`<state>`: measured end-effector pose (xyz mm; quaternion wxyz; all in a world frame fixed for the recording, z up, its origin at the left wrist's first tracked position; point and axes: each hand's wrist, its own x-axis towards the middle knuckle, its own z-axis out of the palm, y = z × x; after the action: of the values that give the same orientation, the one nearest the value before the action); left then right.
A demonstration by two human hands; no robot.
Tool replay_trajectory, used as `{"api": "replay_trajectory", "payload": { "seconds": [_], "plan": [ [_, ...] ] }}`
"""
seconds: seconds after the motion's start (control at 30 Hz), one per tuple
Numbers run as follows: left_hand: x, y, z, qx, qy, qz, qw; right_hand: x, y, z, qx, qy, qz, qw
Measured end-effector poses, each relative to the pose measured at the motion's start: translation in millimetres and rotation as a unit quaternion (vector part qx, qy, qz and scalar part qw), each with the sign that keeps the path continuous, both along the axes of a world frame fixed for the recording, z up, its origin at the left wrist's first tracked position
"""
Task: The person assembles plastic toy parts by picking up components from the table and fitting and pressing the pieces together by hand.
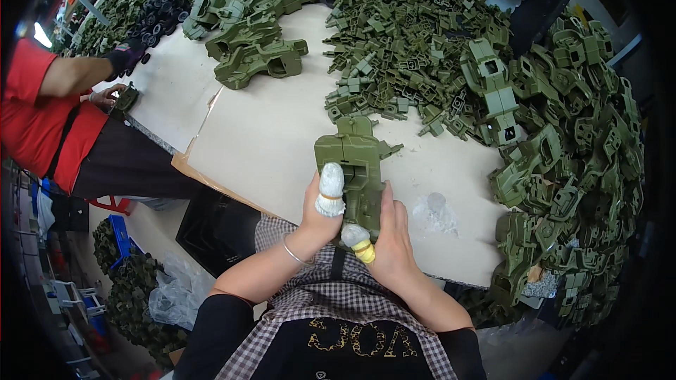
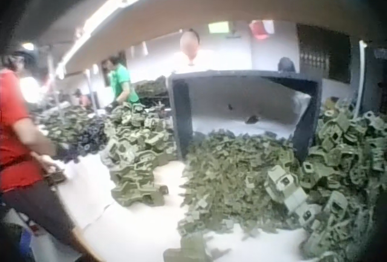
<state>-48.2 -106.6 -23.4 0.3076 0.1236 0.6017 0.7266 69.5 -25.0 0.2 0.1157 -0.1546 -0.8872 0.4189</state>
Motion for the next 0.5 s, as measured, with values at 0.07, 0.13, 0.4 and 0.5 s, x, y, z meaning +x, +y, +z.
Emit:
{"api": "replay_trajectory", "payload": {
  "seconds": [0.07, 0.13, 0.4, 0.5],
  "plan": [
    [4, 0, 4, 0.027, 0.073, -0.015, 0.997, 0, 8, -2, -0.006, 0.008, 0.002, 1.0],
    [7, -1, 6, 0.08, -0.026, -0.028, 0.996, -1, 18, -3, -0.005, 0.037, 0.033, 0.999],
    [21, -14, 16, 0.171, -0.151, -0.05, 0.972, 12, 23, 31, 0.149, 0.119, 0.047, 0.981],
    [12, -19, 8, 0.225, -0.092, -0.039, 0.969, 24, 25, 9, -0.284, 0.099, -0.018, 0.954]
  ]
}}
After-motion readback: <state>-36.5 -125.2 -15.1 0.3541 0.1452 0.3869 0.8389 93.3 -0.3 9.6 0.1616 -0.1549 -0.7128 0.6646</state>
